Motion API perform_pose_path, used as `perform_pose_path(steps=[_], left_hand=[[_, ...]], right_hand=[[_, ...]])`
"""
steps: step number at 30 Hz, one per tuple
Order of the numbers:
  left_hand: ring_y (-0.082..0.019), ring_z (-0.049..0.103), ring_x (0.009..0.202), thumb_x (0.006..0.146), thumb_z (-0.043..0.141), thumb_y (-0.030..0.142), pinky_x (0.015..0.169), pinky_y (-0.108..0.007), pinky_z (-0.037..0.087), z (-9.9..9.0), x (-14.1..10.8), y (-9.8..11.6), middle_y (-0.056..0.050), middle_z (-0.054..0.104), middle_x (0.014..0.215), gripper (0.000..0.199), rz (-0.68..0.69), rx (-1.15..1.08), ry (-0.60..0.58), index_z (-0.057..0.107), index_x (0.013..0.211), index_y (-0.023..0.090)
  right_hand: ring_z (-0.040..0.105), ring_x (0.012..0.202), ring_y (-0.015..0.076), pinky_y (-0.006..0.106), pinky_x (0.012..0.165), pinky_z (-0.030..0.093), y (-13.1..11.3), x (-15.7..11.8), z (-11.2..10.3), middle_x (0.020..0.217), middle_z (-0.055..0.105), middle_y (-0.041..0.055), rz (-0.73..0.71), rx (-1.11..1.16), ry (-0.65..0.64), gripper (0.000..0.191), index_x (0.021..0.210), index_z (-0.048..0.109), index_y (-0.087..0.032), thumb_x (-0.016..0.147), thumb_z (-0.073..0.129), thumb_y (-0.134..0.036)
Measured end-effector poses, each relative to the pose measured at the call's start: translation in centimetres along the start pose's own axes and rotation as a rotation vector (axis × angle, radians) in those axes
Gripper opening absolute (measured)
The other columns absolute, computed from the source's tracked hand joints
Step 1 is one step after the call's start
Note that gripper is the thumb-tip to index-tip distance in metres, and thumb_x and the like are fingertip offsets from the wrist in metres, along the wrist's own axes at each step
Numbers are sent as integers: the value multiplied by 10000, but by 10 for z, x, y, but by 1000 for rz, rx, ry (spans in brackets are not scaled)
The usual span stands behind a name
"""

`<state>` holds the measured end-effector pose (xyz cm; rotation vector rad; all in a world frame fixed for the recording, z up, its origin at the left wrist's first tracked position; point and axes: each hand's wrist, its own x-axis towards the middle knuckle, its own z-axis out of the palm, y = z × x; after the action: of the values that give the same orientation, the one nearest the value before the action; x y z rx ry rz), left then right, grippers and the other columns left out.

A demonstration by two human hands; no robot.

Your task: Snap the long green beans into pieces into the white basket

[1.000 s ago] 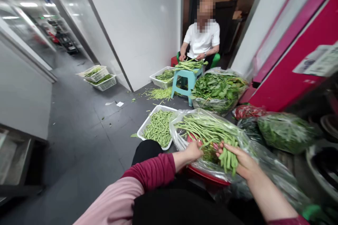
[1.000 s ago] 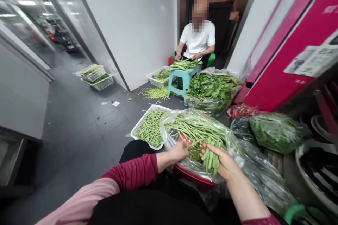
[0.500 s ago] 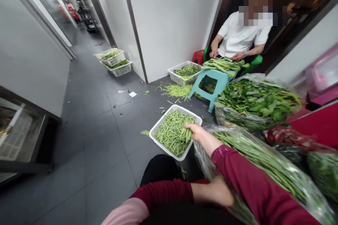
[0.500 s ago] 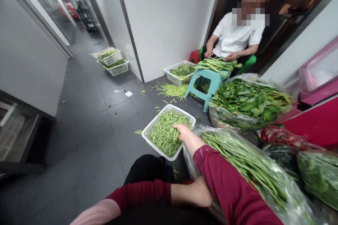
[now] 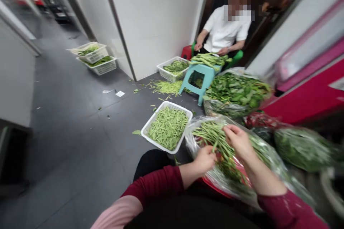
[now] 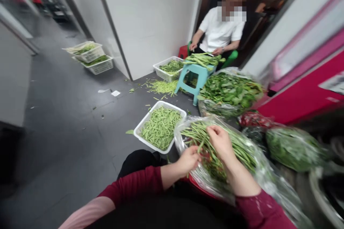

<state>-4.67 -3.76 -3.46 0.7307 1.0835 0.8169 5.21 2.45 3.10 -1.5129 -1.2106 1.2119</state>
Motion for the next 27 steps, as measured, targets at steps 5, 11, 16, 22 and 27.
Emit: perform_pose_path(steps=[5, 11, 16, 22, 27], left_hand=[[-18, 320, 349, 762, 451, 224, 361, -162, 227, 26, -12, 7, 59, 463, 590, 247, 40, 147, -280, 521, 980, 132], [-25, 371, 371, 766, 493, 342, 373, -159, 279, 52, -23, 4, 54, 508, 593, 255, 48, 423, -335, 527, 895, 125], [-37, 346, 333, 776, 467, 311, 351, -166, 259, 66, -28, 7, 71, 451, 510, 204, 18, 494, -238, 530, 853, 133], [-77, 373, 406, 833, 318, 257, 433, -219, 331, 85, -20, 2, 29, 422, 483, 273, 253, 898, -83, 520, 689, 142], [-123, 443, 556, 719, 487, 186, 587, -264, 395, 96, -40, 7, -8, 490, 556, 176, 502, 1178, -95, 471, 543, 194]], right_hand=[[297, 337, 60, 187, 334, 191, 48, -62, -64, 416, 391, -81, 250, 127, -52, 354, 747, 554, -168, 650, 617, -503], [333, 368, 64, 192, 346, 242, 69, -58, -103, 424, 428, -63, 85, 395, 202, 310, 711, 575, -172, 655, 632, -472], [369, 395, 72, 204, 355, 288, 82, -50, -130, 485, 497, -43, 32, 532, 320, 307, 711, 584, -171, 626, 654, -457], [403, 417, 78, 202, 378, 323, 69, -52, -144, 499, 508, -21, -19, 483, 400, 189, 685, 552, -183, 710, 589, -367], [479, 437, 125, 247, 390, 398, 89, -52, -154, 532, 549, 2, 48, 477, 371, 181, 728, 568, -210, 660, 630, -366]])
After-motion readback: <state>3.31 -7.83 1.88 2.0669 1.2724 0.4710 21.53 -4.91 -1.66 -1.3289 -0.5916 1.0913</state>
